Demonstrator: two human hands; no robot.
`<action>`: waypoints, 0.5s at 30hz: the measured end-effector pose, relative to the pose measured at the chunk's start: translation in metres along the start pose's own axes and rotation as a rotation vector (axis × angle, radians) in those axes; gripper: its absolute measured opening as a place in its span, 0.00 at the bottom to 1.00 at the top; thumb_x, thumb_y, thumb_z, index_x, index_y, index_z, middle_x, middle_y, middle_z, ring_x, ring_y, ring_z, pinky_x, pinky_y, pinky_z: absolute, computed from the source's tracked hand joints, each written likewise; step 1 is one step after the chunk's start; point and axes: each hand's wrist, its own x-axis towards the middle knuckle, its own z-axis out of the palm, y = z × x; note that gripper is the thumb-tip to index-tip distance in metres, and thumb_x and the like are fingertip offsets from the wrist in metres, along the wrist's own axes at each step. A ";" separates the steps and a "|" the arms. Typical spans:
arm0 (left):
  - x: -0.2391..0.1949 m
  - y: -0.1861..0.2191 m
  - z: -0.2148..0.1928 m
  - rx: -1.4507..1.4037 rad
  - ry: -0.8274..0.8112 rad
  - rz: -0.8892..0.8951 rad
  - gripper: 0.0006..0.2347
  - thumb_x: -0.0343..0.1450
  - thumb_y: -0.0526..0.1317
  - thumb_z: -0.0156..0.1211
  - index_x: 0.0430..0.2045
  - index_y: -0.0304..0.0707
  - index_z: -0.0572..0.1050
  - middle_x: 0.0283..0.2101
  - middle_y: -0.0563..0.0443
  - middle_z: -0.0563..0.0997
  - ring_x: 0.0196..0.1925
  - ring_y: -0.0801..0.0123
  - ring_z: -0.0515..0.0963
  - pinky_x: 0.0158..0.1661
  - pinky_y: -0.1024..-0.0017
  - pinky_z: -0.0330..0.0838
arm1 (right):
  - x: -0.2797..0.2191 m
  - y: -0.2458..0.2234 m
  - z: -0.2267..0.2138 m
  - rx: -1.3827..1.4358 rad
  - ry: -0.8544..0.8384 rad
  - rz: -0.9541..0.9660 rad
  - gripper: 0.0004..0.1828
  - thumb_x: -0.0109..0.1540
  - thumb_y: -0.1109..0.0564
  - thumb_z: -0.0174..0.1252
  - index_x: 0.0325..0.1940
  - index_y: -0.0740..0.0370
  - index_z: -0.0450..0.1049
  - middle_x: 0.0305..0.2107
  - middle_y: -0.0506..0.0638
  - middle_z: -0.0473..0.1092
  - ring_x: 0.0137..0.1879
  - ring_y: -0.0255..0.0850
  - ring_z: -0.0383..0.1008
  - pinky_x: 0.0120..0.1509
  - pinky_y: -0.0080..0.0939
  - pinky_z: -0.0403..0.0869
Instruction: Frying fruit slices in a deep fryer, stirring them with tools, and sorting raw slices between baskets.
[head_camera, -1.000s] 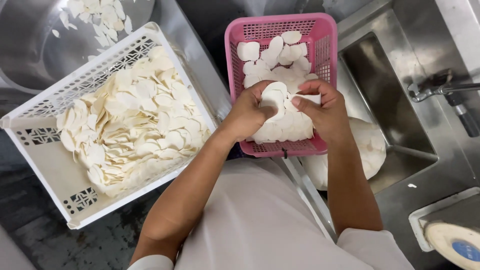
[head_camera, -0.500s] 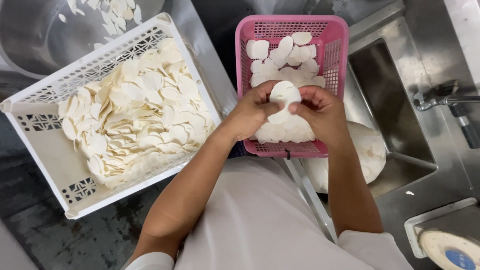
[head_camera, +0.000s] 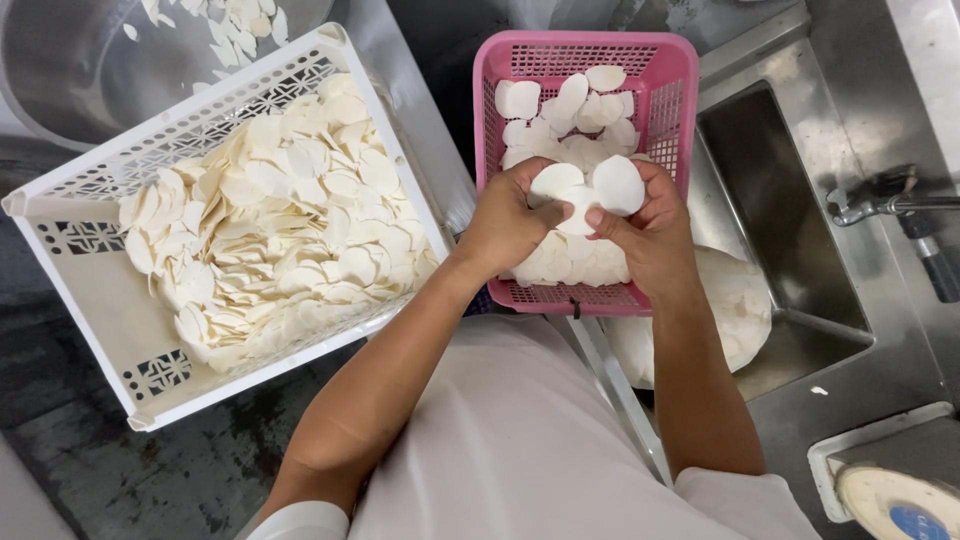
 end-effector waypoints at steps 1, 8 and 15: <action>-0.001 0.000 0.000 0.031 -0.006 0.002 0.12 0.66 0.31 0.65 0.44 0.35 0.80 0.35 0.41 0.83 0.40 0.64 0.82 0.42 0.64 0.78 | 0.001 0.003 -0.001 0.007 0.001 -0.024 0.37 0.54 0.63 0.76 0.62 0.64 0.64 0.43 0.51 0.75 0.45 0.35 0.78 0.47 0.37 0.84; -0.005 0.010 -0.005 0.094 0.037 0.017 0.14 0.65 0.30 0.65 0.44 0.36 0.80 0.39 0.37 0.84 0.46 0.55 0.83 0.49 0.57 0.76 | 0.001 0.001 -0.006 0.140 0.008 0.021 0.28 0.64 0.65 0.63 0.65 0.63 0.60 0.41 0.55 0.74 0.45 0.41 0.80 0.50 0.46 0.86; -0.004 0.022 0.000 0.076 0.012 0.023 0.13 0.66 0.31 0.63 0.44 0.36 0.80 0.36 0.38 0.84 0.42 0.58 0.82 0.47 0.61 0.76 | 0.009 0.014 -0.004 0.130 -0.001 0.004 0.26 0.59 0.64 0.70 0.58 0.63 0.67 0.38 0.53 0.75 0.42 0.38 0.79 0.48 0.41 0.83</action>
